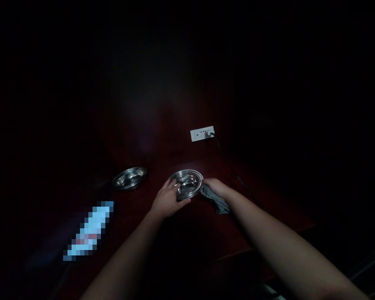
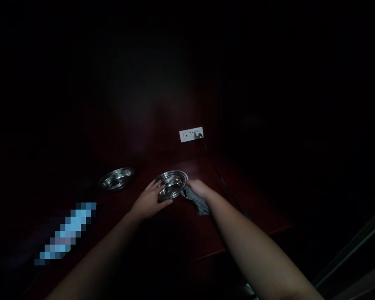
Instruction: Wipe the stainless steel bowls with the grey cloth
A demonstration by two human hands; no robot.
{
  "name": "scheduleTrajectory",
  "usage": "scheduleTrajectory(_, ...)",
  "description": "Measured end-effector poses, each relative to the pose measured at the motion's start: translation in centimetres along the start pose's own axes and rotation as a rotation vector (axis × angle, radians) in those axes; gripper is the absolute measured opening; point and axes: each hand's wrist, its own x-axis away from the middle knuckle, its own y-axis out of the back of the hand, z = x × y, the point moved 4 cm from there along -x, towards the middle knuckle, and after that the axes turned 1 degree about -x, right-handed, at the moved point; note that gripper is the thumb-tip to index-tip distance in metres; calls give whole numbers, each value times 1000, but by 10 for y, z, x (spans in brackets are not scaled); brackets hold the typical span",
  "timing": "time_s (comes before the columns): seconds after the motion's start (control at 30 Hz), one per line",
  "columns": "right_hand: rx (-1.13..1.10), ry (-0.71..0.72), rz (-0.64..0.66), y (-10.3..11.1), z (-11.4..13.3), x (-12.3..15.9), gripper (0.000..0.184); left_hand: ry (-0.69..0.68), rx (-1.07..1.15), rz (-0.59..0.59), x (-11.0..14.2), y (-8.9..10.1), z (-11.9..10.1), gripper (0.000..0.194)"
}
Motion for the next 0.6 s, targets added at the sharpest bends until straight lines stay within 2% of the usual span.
scheduleTrajectory(0.27,-181,-81,41,-9,-1,1,17,49,-19,-13,1,-4,0,83)
scheduleTrajectory(0.6,-187,-82,-12,-6,-7,-7,18,23,31,-47,0,-3,-2,74)
